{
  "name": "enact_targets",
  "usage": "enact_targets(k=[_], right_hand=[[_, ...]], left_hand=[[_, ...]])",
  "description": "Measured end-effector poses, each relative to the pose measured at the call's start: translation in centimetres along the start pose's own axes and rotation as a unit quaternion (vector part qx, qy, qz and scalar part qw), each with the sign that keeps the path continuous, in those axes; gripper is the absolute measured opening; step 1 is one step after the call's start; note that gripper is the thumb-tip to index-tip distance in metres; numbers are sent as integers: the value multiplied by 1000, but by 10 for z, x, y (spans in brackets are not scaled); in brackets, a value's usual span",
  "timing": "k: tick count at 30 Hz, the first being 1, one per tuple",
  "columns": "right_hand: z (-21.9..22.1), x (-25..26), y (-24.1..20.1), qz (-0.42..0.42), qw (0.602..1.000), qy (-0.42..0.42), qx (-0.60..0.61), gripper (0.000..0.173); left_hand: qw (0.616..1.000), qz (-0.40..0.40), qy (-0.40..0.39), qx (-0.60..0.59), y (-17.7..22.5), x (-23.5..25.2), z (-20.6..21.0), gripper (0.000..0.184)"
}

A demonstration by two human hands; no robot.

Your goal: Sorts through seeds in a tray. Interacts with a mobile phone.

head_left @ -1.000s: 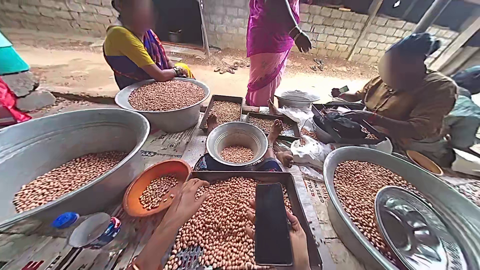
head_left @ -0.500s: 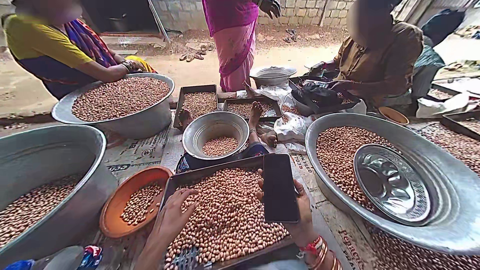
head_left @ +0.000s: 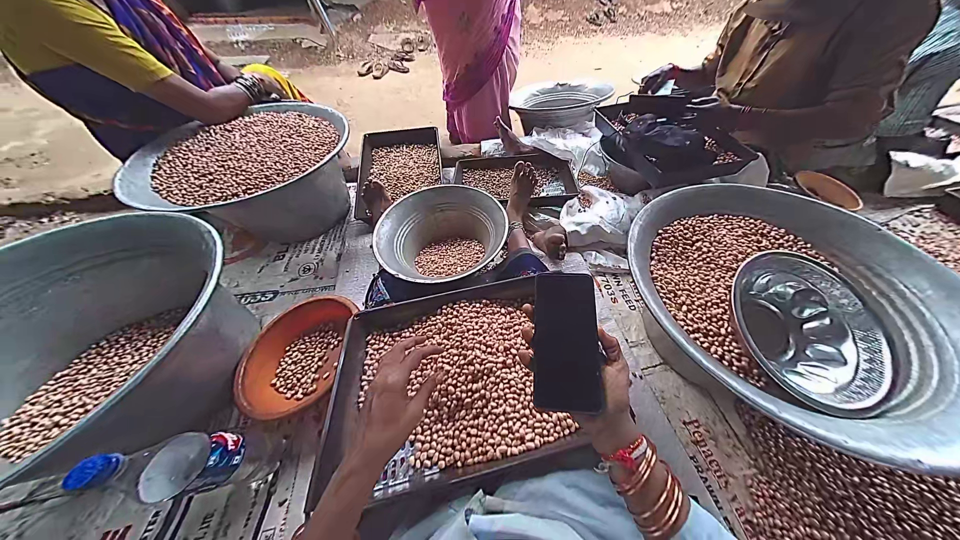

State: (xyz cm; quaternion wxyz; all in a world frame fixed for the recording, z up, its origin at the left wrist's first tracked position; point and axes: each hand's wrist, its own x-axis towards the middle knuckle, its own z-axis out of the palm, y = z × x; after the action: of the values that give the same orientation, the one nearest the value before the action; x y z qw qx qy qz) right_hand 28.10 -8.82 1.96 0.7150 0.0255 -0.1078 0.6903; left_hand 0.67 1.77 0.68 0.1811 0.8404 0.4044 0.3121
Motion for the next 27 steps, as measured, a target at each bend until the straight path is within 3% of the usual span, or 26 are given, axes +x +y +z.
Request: enact_targets(k=[3,10,20,27], right_hand=[[0,-2,2,-11,999,28,-12,59],[0,-3,1,-5,1000,23,-21,60],[10,-8,13,-61,991,83,-91,47],[12,-8,18,-54,991,71,-99,43]], left_hand=[[996,63,50,-38,38,-7,9,35],[983,175,25,-49,91,-20,19,39],[972,237,-6,5,110,-16,28,42],[979,198,25,-40,101,-15,20,38]])
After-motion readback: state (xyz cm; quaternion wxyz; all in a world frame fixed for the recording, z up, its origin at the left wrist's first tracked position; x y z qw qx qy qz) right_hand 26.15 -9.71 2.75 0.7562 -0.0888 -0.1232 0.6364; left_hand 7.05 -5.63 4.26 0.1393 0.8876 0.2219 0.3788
